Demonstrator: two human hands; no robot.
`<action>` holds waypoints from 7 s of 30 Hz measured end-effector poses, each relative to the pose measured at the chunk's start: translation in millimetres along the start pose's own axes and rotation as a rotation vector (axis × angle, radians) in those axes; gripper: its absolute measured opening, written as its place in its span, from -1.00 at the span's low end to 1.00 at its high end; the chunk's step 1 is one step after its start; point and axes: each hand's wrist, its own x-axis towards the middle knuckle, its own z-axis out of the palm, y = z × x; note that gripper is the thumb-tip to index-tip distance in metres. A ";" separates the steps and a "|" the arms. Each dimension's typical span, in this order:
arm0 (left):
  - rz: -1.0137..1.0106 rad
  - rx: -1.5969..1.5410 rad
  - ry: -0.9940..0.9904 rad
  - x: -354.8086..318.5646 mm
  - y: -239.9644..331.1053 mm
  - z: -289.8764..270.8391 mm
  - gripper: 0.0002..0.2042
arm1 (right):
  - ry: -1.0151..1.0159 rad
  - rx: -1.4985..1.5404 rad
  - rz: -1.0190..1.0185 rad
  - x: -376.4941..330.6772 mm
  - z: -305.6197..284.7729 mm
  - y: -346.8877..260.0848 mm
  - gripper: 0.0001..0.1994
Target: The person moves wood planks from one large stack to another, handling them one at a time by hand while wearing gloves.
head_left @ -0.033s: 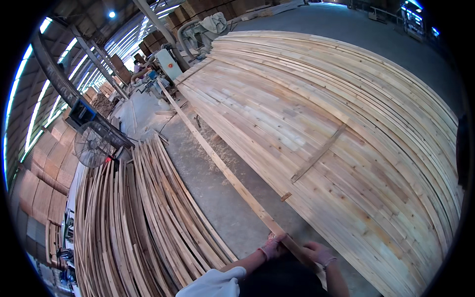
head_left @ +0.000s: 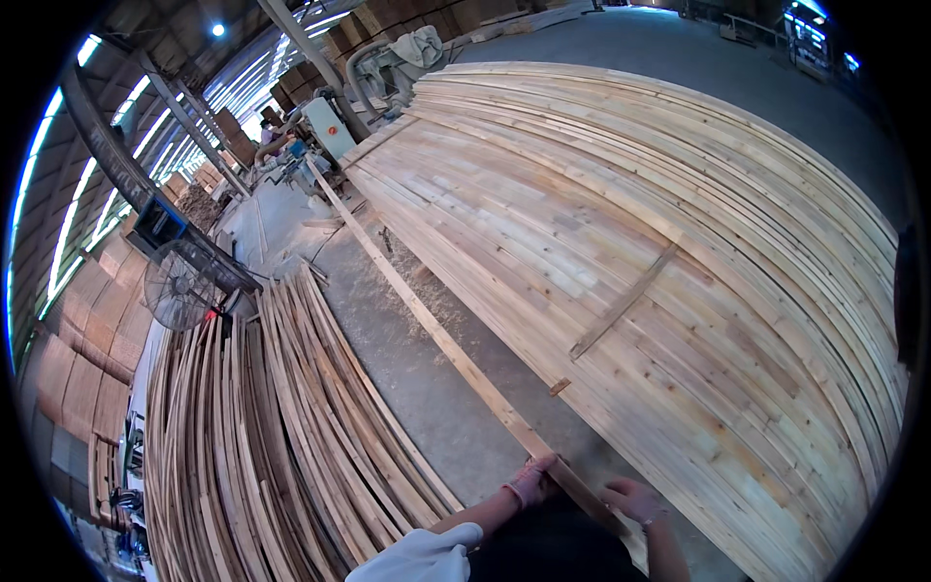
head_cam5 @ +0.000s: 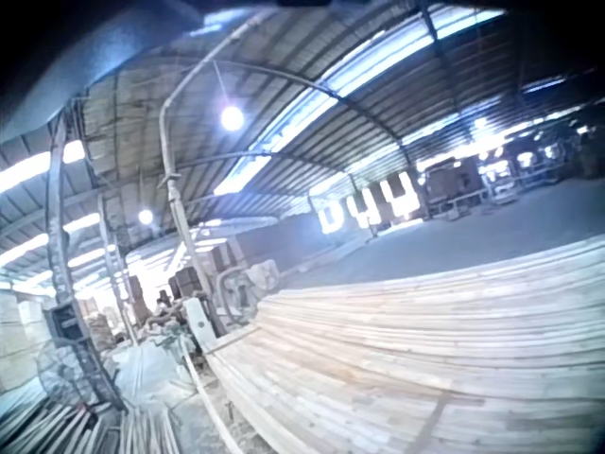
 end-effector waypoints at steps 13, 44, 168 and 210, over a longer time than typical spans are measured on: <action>0.395 0.175 0.059 -12.7 188.6 44.9 -0.66 | 0.708 -0.328 0.772 -308.4 -39.7 214.4 -0.46; -0.421 0.615 -0.701 66.3 212.8 -1.1 -0.61 | 0.353 -0.177 -0.074 179.4 -9.4 -277.5 -0.54; -0.173 0.072 -0.495 83.0 -9.7 -54.9 -0.48 | -0.030 -0.406 0.472 -37.6 6.1 91.3 -0.41; 0.814 0.143 0.015 26.7 537.4 79.9 -0.56 | 0.966 -0.214 0.460 -123.9 -68.0 -123.4 -0.64</action>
